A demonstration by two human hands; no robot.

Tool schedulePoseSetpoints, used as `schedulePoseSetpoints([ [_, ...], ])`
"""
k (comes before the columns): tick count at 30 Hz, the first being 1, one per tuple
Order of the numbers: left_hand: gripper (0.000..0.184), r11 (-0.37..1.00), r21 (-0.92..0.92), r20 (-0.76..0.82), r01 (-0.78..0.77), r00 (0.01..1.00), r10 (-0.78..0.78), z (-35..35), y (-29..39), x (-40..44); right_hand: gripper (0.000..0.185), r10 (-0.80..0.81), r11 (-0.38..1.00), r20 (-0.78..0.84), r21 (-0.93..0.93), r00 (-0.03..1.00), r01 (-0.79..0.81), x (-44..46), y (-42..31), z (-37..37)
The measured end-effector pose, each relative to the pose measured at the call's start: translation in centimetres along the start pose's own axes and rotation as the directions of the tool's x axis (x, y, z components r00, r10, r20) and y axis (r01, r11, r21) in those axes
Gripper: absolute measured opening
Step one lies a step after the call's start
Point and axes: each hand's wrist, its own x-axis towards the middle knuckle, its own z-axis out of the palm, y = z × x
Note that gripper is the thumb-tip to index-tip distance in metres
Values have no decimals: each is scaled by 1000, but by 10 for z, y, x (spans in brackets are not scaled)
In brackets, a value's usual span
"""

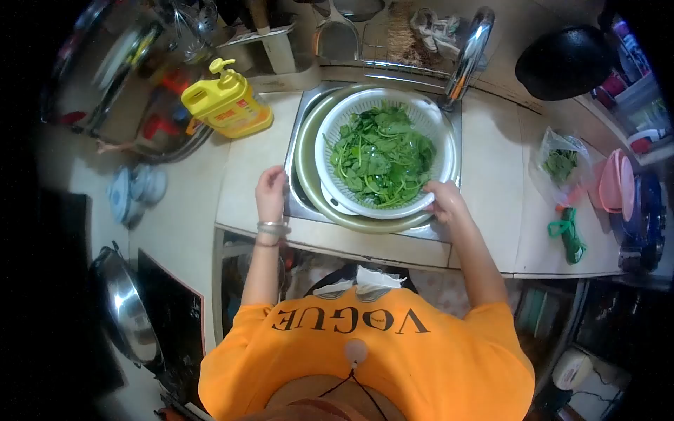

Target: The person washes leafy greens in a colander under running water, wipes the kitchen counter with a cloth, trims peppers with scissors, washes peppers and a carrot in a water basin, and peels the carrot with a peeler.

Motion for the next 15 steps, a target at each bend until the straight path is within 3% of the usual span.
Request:
schedulePoseSetpoints([
  [2, 22, 980, -48, 109, 191, 977, -185, -4, -8, -9, 38, -45, 996, 16, 82, 999, 44, -13, 3, 0],
  [3, 22, 979, -56, 116, 195, 975, -188, -2, -9, -12, 39, -91, 983, 42, 164, 995, 83, -19, 4, -1],
  [6, 31, 985, -113, 153, 132, 982, -114, 2, -12, -15, 44, -98, 990, 65, 111, 993, 90, -14, 17, -18],
  [10, 33, 972, -167, 209, 167, 969, -131, 11, -1, -16, 51, -84, 989, 84, 130, 993, 73, -19, 23, -18],
  [13, 32, 982, -121, 260, 145, 959, -109, 15, 4, -19, 54, -136, 970, 7, 205, 991, 131, -26, 30, -9],
  [15, 30, 995, 94, 299, -36, 954, 7, 16, 12, -20, 54, -137, 960, 14, 249, 990, 129, -31, 32, -7],
])
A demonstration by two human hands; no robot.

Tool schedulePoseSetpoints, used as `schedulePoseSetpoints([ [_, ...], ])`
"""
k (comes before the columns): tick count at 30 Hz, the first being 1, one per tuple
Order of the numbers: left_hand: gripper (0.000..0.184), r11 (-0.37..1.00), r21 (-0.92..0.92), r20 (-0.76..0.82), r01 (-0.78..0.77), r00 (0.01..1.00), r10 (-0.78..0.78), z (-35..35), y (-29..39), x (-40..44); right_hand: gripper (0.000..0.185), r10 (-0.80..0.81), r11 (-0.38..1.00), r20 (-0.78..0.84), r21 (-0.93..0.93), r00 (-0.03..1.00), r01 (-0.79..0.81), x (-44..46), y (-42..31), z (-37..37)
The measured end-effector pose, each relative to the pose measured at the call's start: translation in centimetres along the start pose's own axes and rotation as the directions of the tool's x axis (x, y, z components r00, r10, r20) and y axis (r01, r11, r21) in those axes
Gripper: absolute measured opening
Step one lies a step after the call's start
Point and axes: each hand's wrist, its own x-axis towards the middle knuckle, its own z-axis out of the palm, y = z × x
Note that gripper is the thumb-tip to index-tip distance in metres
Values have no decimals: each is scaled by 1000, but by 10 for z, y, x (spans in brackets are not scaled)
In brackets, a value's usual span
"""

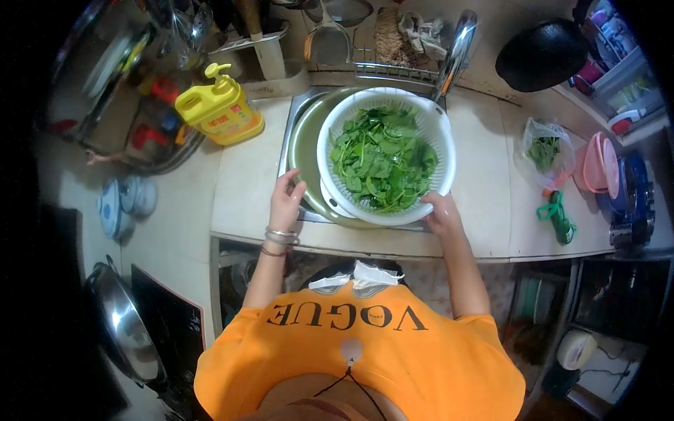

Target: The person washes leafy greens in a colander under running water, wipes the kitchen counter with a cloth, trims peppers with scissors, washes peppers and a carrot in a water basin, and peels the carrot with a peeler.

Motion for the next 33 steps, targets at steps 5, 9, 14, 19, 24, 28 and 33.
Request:
schedulePoseSetpoints([
  [5, 30, 975, -196, 265, 103, 963, -49, 9, 13, -5, 53, -39, 970, 41, 242, 998, 28, 6, 11, -7],
  [9, 33, 985, -104, 410, 138, 908, -84, 10, 10, -12, 48, -60, 981, 67, 189, 996, 47, 14, 17, -22],
  [14, 43, 774, -437, 535, 458, 824, -186, 3, 29, -16, 39, -177, 981, -80, -91, 981, 170, -20, 21, 36],
  [19, 43, 712, -615, 299, 340, 935, -188, -12, 15, -4, 24, -19, 973, 18, -229, 1000, 22, -37, 26, 75],
  [24, 37, 659, -655, 263, 370, 929, -260, -61, 8, 8, 41, 34, 932, 188, -360, 982, 37, -48, 27, 114],
  [28, 39, 769, -569, 192, 291, 956, -221, -71, 10, 9, 45, 67, 912, 260, -408, 963, 46, -26, 49, 108],
  [33, 39, 778, -540, 197, 321, 947, -254, -68, 25, -1, 48, 63, 934, 286, -354, 956, 44, -33, 52, 99],
])
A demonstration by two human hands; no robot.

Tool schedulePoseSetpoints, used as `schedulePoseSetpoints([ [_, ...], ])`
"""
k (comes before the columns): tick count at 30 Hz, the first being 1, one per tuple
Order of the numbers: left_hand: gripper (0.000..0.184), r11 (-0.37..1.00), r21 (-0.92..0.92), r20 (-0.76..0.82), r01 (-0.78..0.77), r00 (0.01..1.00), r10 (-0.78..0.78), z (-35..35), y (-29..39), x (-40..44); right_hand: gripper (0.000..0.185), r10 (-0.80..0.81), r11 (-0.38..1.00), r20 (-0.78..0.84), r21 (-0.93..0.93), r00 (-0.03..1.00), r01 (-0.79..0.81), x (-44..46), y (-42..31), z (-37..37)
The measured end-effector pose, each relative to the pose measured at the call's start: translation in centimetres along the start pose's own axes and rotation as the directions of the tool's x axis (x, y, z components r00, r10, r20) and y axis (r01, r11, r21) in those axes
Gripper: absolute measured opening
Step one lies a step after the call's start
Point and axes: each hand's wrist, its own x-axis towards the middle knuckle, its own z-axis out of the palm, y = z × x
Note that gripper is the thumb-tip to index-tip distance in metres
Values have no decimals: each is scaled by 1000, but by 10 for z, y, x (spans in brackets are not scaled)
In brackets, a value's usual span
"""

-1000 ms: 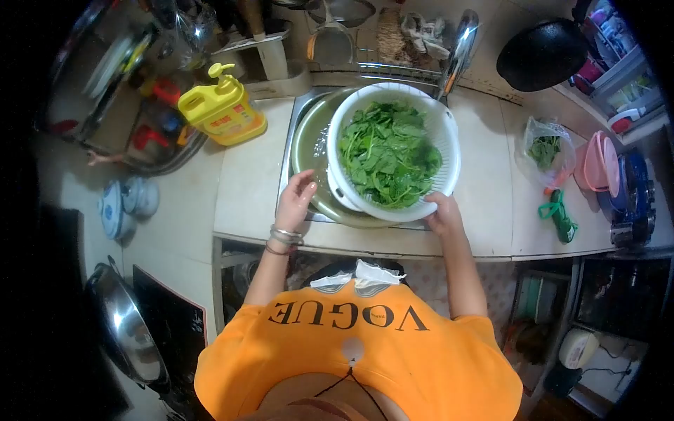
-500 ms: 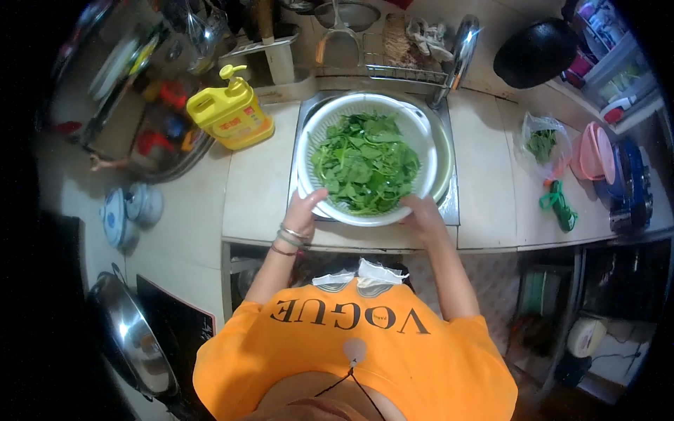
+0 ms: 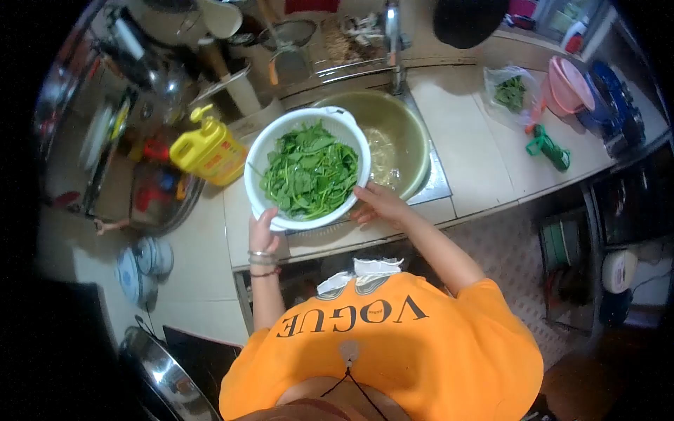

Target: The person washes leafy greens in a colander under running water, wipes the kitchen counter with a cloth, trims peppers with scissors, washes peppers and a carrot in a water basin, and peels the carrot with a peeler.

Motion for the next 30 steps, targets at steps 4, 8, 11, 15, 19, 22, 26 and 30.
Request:
schedulePoseSetpoints([
  [4, 35, 1000, -11, 19, -11, 1000, 11, 11, -28, 3, 49, -35, 999, -12, 25, 999, 35, -10, -7, -23],
  [8, 35, 989, -105, 128, 105, 988, -91, 60, -37, 6, 43, -286, 958, -163, -21, 944, 286, -31, -15, -96],
  [11, 33, 978, -85, 154, 189, 973, -174, 113, -48, 5, 29, -268, 951, -504, 0, 821, 311, -56, -32, -164],
  [15, 31, 984, -17, 182, 177, 968, -171, 187, -75, 20, 23, -438, 883, -720, -234, 538, 407, -66, -37, -301],
  [19, 34, 983, -87, 235, 164, 962, -139, 255, -104, 43, 21, -646, 758, -711, -557, 277, 339, -92, -61, -406],
  [22, 37, 991, -10, 155, 135, 979, -132, 284, -121, 65, 31, -648, 757, -729, -649, 219, 76, -109, -93, -442],
  [26, 38, 997, 47, 100, 60, 993, -65, 317, -138, 87, 42, -681, 596, -719, -654, 139, -467, -50, -84, -550],
  [30, 31, 996, -65, 169, 68, 984, -57, 334, -155, 101, 34, -371, 722, -850, -517, 373, -460, -35, -90, -589],
])
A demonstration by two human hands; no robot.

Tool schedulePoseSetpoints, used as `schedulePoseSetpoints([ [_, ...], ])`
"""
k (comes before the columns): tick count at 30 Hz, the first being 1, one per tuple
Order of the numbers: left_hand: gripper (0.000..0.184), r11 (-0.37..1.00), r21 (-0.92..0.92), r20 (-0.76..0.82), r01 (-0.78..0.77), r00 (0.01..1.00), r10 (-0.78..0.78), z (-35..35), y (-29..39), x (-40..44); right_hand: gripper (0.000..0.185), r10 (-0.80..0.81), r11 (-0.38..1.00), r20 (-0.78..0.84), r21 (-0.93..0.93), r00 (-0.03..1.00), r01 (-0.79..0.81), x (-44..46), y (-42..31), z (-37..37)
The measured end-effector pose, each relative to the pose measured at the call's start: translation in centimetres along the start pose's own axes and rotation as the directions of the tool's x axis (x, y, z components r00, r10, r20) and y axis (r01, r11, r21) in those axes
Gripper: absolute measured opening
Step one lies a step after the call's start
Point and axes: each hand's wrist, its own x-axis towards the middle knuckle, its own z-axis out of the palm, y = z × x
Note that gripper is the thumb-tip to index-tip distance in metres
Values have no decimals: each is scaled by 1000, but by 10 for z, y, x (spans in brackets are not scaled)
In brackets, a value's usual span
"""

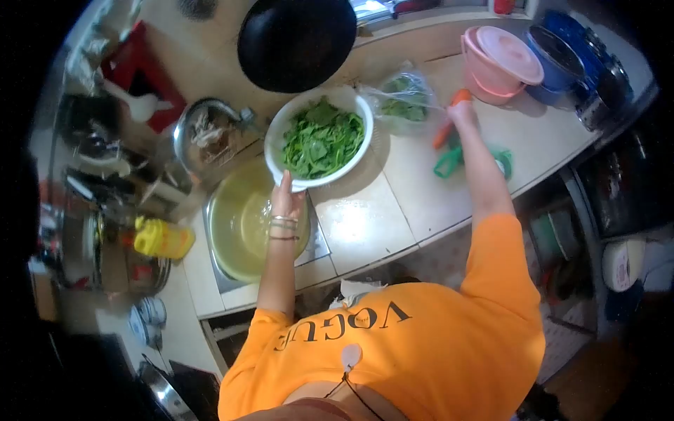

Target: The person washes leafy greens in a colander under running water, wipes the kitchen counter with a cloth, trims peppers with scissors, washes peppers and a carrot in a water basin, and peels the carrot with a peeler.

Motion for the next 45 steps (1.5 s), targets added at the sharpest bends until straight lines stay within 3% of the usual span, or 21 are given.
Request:
schedulePoseSetpoints([
  [4, 35, 999, -41, 30, 12, 999, -10, -13, 1, -19, 31, -92, 777, 96, 629, 991, 11, 20, 25, 1],
  [5, 35, 1000, -19, 21, 16, 1000, -16, -24, 2, -22, 31, -53, 908, -79, 412, 995, 81, 38, 38, 0],
  [7, 31, 967, 253, -171, -37, 982, 83, -45, 11, -38, 29, -129, 754, -174, 622, 976, 211, -35, -2, -60],
  [11, 29, 926, 376, -281, -38, 948, 153, -131, 20, -51, 36, -305, 651, -106, 702, 947, 288, -181, -79, -126],
  [12, 27, 928, 373, -344, 1, 929, 138, -146, 23, -55, 38, -341, 485, -48, 846, 939, 220, -221, -106, -116],
  [14, 27, 936, 353, -399, -1, 904, 151, -161, 32, -63, 42, -649, 668, 455, 725, 610, 170, -258, -134, -89],
  [15, 26, 944, 330, -444, -10, 881, 165, -165, 36, -64, 45, -646, 685, 496, 713, 580, 153, -296, -163, -54],
  [17, 29, 923, 384, -434, -27, 877, 206, -170, 41, -68, 50, -675, 716, 695, 698, 247, -4, -344, -213, 29],
  [20, 37, 983, 166, -470, -83, 869, 153, -165, 45, -68, 42, -687, 709, 694, 575, 216, 408, -396, -266, 118],
  [23, 40, 998, 27, -212, 64, 976, -57, -182, 46, -57, 44, -616, 756, 776, 534, 137, 379, -407, -278, 169],
  [28, 50, 882, 466, -200, 65, 979, 34, -218, 29, -23, 30, -821, 550, 434, 775, 371, 310, -371, -217, 73],
  [30, 53, 756, 650, -194, 79, 979, 64, -219, 26, -16, 27, -483, 558, 450, 819, 751, -132, -341, -171, 14],
  [31, 52, 766, 643, -168, 22, 979, 112, -224, 19, -14, 26, -409, 513, 184, 857, 894, 58, -310, -130, 9],
  [33, 50, 775, 631, -133, -37, 979, 155, -220, 11, -12, 29, -265, 888, -260, 309, 929, 340, -236, -53, -30],
  [35, 41, 619, 767, -22, -167, 958, 285, -203, 9, -19, 32, -360, 930, -434, -96, 826, 355, -204, -1, -65],
  [36, 41, 622, 765, -19, -168, 959, 283, -185, 14, -26, 33, -494, 854, -429, -401, 756, 331, -194, 14, -77],
  [37, 37, 547, 811, 29, -209, 947, 319, -167, 18, -36, 33, -492, 855, -425, -403, 760, 327, -188, 28, -81],
  [39, 34, 463, 852, 81, -244, 935, 345, -139, 21, -50, 36, -386, 801, -49, -514, 921, 308, -185, 39, -85],
  [41, 29, 505, 795, 139, -335, 912, 387, -117, 20, -56, 35, -323, 827, -16, -491, 946, 274, -193, 26, -95],
  [43, 27, 560, 735, 185, -382, 908, 376, -88, 18, -66, 31, -245, 959, -143, 109, 959, 261, -207, 15, -101],
  [45, 26, 614, 674, 225, -411, 906, 358, -59, 14, -79, 26, -228, 899, 15, 388, 974, 204, -237, -7, -112],
])
